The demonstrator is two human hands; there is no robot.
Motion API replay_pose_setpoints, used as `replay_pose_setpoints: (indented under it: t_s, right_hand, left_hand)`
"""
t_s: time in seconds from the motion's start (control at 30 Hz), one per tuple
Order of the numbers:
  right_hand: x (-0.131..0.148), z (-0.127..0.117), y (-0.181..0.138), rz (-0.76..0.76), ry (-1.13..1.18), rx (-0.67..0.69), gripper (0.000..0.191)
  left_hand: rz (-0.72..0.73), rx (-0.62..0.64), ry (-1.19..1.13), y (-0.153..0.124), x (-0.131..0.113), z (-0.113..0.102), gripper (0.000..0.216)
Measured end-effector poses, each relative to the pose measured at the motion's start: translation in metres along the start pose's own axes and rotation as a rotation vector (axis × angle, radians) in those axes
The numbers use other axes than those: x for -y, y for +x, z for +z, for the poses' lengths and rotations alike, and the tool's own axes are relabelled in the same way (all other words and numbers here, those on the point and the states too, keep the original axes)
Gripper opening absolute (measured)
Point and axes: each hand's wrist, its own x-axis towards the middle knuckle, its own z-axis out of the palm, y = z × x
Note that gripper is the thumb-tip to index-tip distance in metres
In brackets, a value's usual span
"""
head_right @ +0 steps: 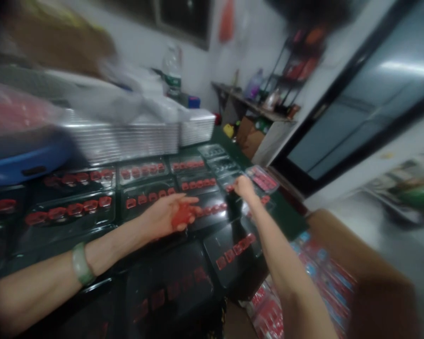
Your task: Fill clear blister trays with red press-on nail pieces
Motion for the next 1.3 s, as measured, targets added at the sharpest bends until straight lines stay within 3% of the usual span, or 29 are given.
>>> replay_pose_setpoints:
  t_s: [0.1, 0.2, 0.37, 0.47, 0.63, 0.77, 0.97, 1.13, 1.3]
  right_hand:
    - [0.015, -0.019, -0.011, -0.028, 0.033, -0.033, 0.020]
    - [0.047, -0.032, -0.041, -0.107, 0.107, -0.030, 0.026]
    - [0.105, -0.035, -0.104, -0.461, 0.329, 0.109, 0.024]
    - [0.117, -0.034, -0.121, -0.493, 0.335, 0.125, 0.021]
    - [0.107, -0.030, -0.126, -0.383, 0.506, 0.143, 0.013]
    - [0.099, -0.023, -0.130, -0.197, 0.711, 0.098, 0.022]
    - [0.098, -0.022, -0.136, -0.040, 0.867, 0.091, 0.029]
    - [0.100, -0.025, -0.142, 0.069, 1.025, 0.181, 0.031]
    - [0.097, -0.024, -0.145, 0.204, 1.248, 0.197, 0.027]
  left_hand:
    - [-0.014, -0.001, 0.013, -0.001, 0.000, -0.002, 0.043]
    - [-0.024, 0.011, 0.033, -0.001, 0.002, -0.002, 0.053]
    - [0.002, 0.076, 0.117, 0.002, 0.008, 0.007, 0.057]
    - [0.033, 0.109, 0.173, 0.004, 0.011, 0.014, 0.054]
    - [0.049, 0.086, 0.251, 0.001, 0.014, 0.019, 0.043]
    - [0.188, -0.064, 0.429, -0.005, 0.019, 0.022, 0.031]
    - [0.395, -0.112, 0.578, -0.011, 0.024, 0.028, 0.025]
    - [0.356, -0.026, 0.504, -0.012, 0.024, 0.026, 0.030]
    - [0.304, 0.015, 0.205, -0.013, 0.019, 0.020, 0.022]
